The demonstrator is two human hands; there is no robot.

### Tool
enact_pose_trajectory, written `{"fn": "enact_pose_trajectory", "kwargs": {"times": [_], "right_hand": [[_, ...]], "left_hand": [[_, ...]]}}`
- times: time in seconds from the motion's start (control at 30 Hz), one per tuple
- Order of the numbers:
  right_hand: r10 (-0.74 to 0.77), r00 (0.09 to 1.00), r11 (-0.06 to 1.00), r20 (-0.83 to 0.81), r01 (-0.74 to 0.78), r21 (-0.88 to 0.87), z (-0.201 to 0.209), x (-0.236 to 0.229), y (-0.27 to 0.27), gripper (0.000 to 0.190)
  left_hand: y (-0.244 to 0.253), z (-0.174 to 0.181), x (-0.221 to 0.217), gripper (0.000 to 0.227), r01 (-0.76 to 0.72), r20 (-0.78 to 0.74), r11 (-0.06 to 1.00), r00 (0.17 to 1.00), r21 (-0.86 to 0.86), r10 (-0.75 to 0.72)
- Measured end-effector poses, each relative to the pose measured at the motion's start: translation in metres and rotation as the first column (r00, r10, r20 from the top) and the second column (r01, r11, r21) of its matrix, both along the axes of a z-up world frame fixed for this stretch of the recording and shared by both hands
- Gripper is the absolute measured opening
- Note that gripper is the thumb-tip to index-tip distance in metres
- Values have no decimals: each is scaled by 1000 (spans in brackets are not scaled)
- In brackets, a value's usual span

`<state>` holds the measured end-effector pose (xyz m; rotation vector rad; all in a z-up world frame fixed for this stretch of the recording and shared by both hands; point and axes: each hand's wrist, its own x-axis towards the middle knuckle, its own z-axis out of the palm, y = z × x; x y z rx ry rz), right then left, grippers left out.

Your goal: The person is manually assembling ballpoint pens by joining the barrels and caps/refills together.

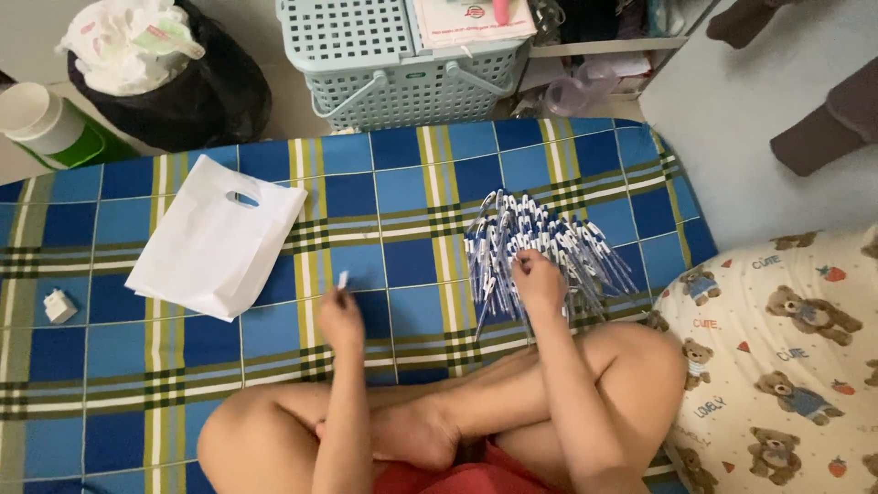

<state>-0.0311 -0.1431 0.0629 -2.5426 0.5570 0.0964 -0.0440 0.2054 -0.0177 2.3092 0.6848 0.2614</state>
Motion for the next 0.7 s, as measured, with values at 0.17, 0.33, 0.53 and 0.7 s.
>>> {"fn": "enact_pose_trajectory", "kwargs": {"times": [0.17,0.33,0.53,0.7], "right_hand": [[-45,998,999,-53,44,-2,-1,0,5,31],[-79,994,997,-77,77,-21,-9,4,5,33],[-95,993,995,-66,93,-27,-2,4,8,32],[-67,991,998,-116,65,-13,-18,5,1,29]], "left_hand": [[8,-8,0,29,-124,69,949,992,290,108],[8,-16,-1,37,-83,104,866,994,493,36],[10,-19,6,33,-69,177,879,984,472,-18],[7,-11,7,53,-47,242,899,968,436,-67]]}}
